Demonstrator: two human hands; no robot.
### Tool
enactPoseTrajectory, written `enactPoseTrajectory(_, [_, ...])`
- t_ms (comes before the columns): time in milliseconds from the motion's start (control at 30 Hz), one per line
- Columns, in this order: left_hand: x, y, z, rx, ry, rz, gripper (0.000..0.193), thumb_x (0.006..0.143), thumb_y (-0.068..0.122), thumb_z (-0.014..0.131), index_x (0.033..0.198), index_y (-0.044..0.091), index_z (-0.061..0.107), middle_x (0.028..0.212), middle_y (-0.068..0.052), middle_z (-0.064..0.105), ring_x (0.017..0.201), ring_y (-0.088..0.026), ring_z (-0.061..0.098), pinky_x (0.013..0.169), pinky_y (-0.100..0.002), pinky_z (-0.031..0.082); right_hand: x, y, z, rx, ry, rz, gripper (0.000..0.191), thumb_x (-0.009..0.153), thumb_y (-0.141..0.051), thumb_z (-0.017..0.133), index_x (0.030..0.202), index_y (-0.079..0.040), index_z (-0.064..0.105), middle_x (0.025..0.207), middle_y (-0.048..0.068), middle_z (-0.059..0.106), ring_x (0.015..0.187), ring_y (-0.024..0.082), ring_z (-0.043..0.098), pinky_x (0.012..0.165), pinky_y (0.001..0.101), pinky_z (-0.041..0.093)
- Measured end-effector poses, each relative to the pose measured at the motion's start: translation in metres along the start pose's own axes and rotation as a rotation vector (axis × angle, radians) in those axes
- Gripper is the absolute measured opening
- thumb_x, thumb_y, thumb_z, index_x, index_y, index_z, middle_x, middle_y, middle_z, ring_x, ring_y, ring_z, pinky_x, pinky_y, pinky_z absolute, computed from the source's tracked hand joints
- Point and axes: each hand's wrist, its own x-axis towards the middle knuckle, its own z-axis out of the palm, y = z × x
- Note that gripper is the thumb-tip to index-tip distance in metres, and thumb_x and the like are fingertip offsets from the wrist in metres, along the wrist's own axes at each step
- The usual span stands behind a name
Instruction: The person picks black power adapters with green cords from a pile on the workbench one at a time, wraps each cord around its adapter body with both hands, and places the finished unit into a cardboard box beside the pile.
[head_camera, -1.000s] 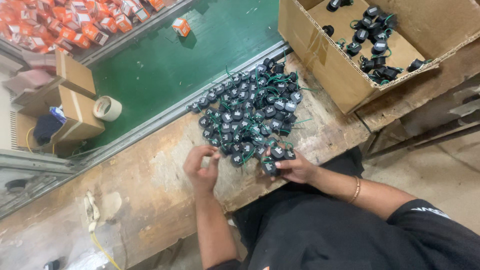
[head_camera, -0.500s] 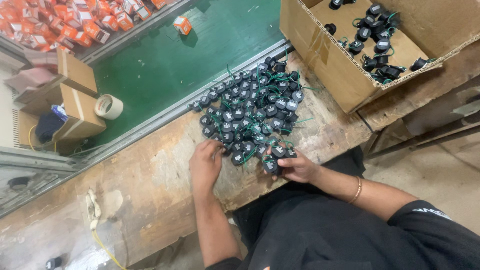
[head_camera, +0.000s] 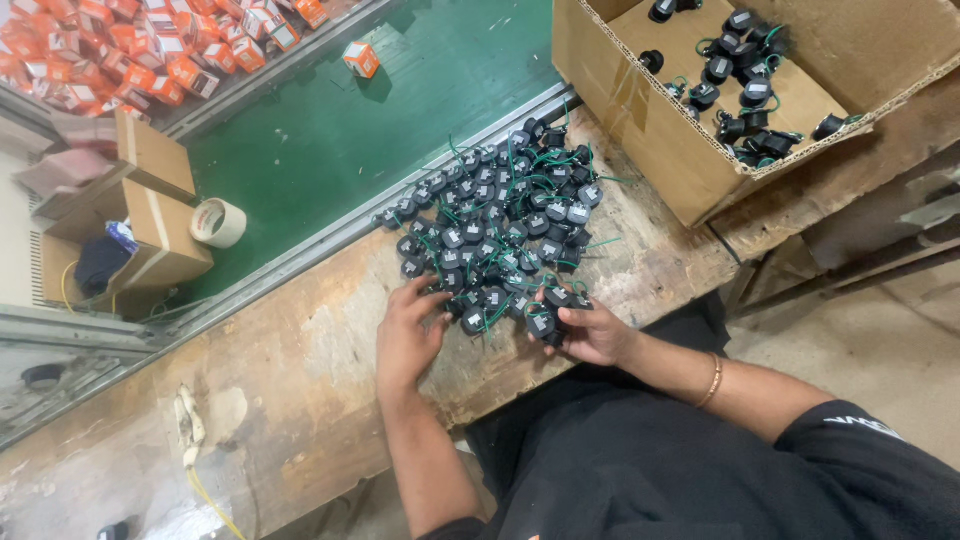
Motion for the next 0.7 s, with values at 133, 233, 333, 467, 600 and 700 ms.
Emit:
enactPoseTrajectory(133, [0.002, 0.003, 0.001, -0.031, -0.002, 0.013, 0.037, 0.063, 0.016, 0.089, 0.098, 0.013, 0.078, 0.127, -0.005, 0.066, 0.117, -0.03, 0.061, 0.094, -0.041, 0.052, 0.0, 0.0, -0.001, -0.005, 0.007, -0.005, 0.048, 0.096, -0.014, 0.072, 0.137, -0.007, 0.049, 0.12, 0.017, 0.064, 0.108, 0.034, 0.069, 0.078, 0.0439, 0.062])
enactPoseTrajectory(233, [0.005, 0.005, 0.011, 0.017, 0.06, 0.002, 0.027, 0.066, 0.019, 0.089, 0.089, 0.012, 0.079, 0.12, -0.004, 0.07, 0.114, -0.029, 0.064, 0.091, -0.04, 0.053, 0.0, -0.001, -0.001, -0.019, 0.01, -0.01, 0.048, 0.096, -0.014, 0.073, 0.137, -0.006, 0.049, 0.119, 0.017, 0.065, 0.108, 0.034, 0.069, 0.079, 0.0442, 0.062])
enactPoseTrajectory(333, [0.006, 0.002, 0.016, 0.03, 0.122, -0.068, 0.014, 0.075, 0.018, 0.086, 0.085, 0.012, 0.079, 0.113, -0.003, 0.073, 0.105, -0.026, 0.069, 0.083, -0.039, 0.055, 0.0, -0.002, 0.0, -0.016, 0.002, -0.014, 0.047, 0.096, -0.014, 0.073, 0.136, -0.006, 0.049, 0.119, 0.017, 0.064, 0.109, 0.034, 0.069, 0.079, 0.0438, 0.062])
enactPoseTrajectory(467, [0.007, -0.004, 0.022, -0.024, 0.254, -0.053, 0.009, 0.081, 0.013, 0.081, 0.085, 0.008, 0.076, 0.106, -0.004, 0.075, 0.094, -0.027, 0.072, 0.078, -0.037, 0.056, 0.0, -0.002, 0.0, -0.003, 0.012, -0.023, 0.048, 0.095, -0.014, 0.073, 0.136, -0.006, 0.05, 0.119, 0.017, 0.064, 0.109, 0.034, 0.069, 0.08, 0.0441, 0.062])
enactPoseTrajectory(600, [0.01, -0.006, 0.029, -0.06, 0.2, -0.125, 0.011, 0.08, 0.01, 0.078, 0.088, 0.007, 0.072, 0.096, -0.005, 0.075, 0.085, -0.024, 0.075, 0.077, -0.035, 0.057, 0.001, -0.001, -0.003, 0.018, 0.015, -0.03, 0.048, 0.095, -0.014, 0.073, 0.137, -0.008, 0.05, 0.12, 0.015, 0.064, 0.111, 0.034, 0.068, 0.081, 0.0447, 0.062])
enactPoseTrajectory(700, [0.016, -0.001, 0.032, 0.002, 0.227, -0.136, 0.017, 0.077, 0.007, 0.077, 0.093, 0.009, 0.073, 0.093, -0.007, 0.075, 0.085, -0.025, 0.074, 0.077, -0.035, 0.057, 0.0, -0.001, -0.007, 0.054, 0.006, -0.029, 0.048, 0.095, -0.015, 0.073, 0.137, -0.008, 0.05, 0.122, 0.016, 0.063, 0.112, 0.034, 0.068, 0.083, 0.0451, 0.062])
